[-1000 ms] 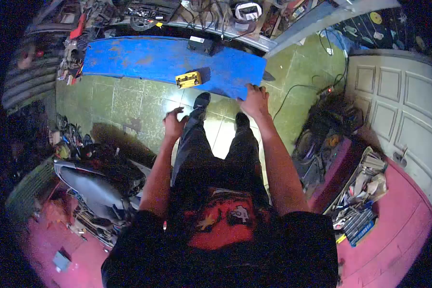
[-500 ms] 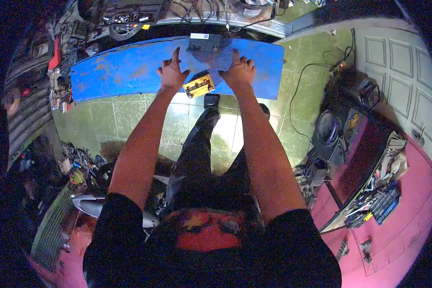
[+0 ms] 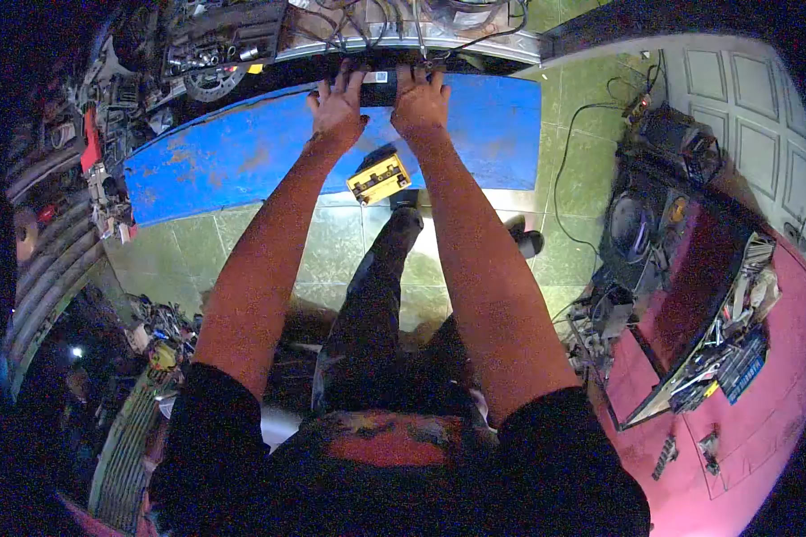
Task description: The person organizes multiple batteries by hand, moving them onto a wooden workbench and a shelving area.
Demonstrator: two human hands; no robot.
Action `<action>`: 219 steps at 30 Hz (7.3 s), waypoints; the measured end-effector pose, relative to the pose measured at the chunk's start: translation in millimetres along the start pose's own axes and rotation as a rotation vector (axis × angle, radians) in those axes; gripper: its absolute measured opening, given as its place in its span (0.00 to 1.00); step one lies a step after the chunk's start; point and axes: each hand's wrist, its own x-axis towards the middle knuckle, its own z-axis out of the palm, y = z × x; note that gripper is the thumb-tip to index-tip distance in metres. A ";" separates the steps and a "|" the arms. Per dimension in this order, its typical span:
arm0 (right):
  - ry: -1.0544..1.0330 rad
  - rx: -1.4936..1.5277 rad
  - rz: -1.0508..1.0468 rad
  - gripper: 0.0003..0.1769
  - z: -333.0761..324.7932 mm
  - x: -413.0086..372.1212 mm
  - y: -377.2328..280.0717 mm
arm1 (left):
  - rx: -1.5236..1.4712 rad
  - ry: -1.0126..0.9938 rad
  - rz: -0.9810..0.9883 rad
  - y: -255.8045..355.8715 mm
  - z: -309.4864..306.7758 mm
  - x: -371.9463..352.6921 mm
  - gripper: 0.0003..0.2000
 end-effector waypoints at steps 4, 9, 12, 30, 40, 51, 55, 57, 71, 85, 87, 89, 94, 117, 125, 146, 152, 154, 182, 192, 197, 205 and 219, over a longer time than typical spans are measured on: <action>0.240 -0.082 -0.087 0.39 19.0 5.7 7.7 | 0.070 0.071 0.116 -0.6 0.6 13.2 0.32; 0.181 -0.158 -0.207 0.28 1.0 -12.9 16.1 | 0.172 0.145 0.259 2.9 -10.9 14.9 0.26; 0.271 -0.034 -0.198 0.25 -1.6 -31.8 25.4 | 0.202 0.007 0.316 15.6 -35.8 6.3 0.31; 0.343 0.166 0.198 0.36 -159.5 -295.9 200.2 | -0.184 -0.127 0.931 284.7 -73.3 -75.2 0.36; 0.507 0.320 0.545 0.38 -205.4 -468.9 329.5 | -0.152 -0.311 1.220 509.7 -62.2 -146.2 0.38; 0.662 0.290 0.991 0.40 -254.2 -654.7 419.6 | -0.195 -0.478 1.612 739.3 -36.4 -243.2 0.37; 0.721 0.278 1.122 0.36 -269.4 -703.3 420.6 | -0.184 -0.512 1.716 783.5 -41.8 -280.8 0.38; 0.760 0.258 1.156 0.36 -274.2 -721.7 420.8 | -0.190 -0.534 1.745 799.1 -43.6 -296.6 0.39; 0.815 0.235 1.472 0.39 -322.4 -751.2 377.8 | -0.228 -0.743 1.914 847.9 -83.7 -322.9 0.39; 0.908 0.169 1.605 0.44 -341.9 -795.8 408.6 | -0.327 -0.701 2.066 936.0 -78.3 -361.2 0.39; 0.913 0.165 1.590 0.44 -339.2 -814.2 426.2 | -0.317 -0.688 2.063 954.0 -71.3 -375.4 0.40; 0.919 0.157 1.566 0.44 -335.7 -837.0 450.4 | -0.311 -0.667 2.055 977.3 -61.6 -392.4 0.40; 0.910 0.206 1.528 0.43 -337.1 -900.7 515.5 | -0.274 -0.643 2.003 1034.5 -37.7 -442.9 0.40; 0.945 0.198 1.356 0.41 -310.6 -1055.1 770.9 | -0.091 -0.394 1.898 1252.3 70.8 -555.2 0.37; 0.958 0.201 1.346 0.41 -299.7 -1060.9 805.1 | -0.018 -0.352 1.861 1272.7 90.4 -559.1 0.37; 1.105 0.039 1.344 0.38 -235.6 -1022.0 805.8 | -0.082 -0.071 1.837 1236.0 122.8 -534.4 0.35; 1.129 0.021 1.363 0.37 -229.4 -1016.8 810.6 | -0.085 -0.100 1.791 1238.1 123.3 -534.5 0.35; 1.129 0.023 1.381 0.36 -232.5 -1015.6 809.5 | -0.081 -0.112 1.788 1238.9 121.7 -534.6 0.34; 1.380 0.260 1.457 0.22 -252.2 -1039.3 776.3 | -0.134 -0.291 1.783 1238.9 73.9 -515.0 0.29; 1.481 0.175 1.488 0.14 -237.6 -1067.8 777.8 | -0.234 -0.170 1.498 1089.4 -18.5 -437.5 0.10; 1.446 0.057 1.323 0.11 -291.5 -1057.9 813.3 | -0.189 -0.135 1.162 996.1 -24.2 -430.2 0.08; 1.276 0.140 0.940 0.12 -343.6 -966.5 772.6 | -0.262 -0.156 1.107 947.8 -34.2 -441.8 0.09; 0.792 0.155 0.429 0.12 -350.6 -796.5 573.1 | -0.407 -0.019 0.798 733.6 -76.8 -418.3 0.07</action>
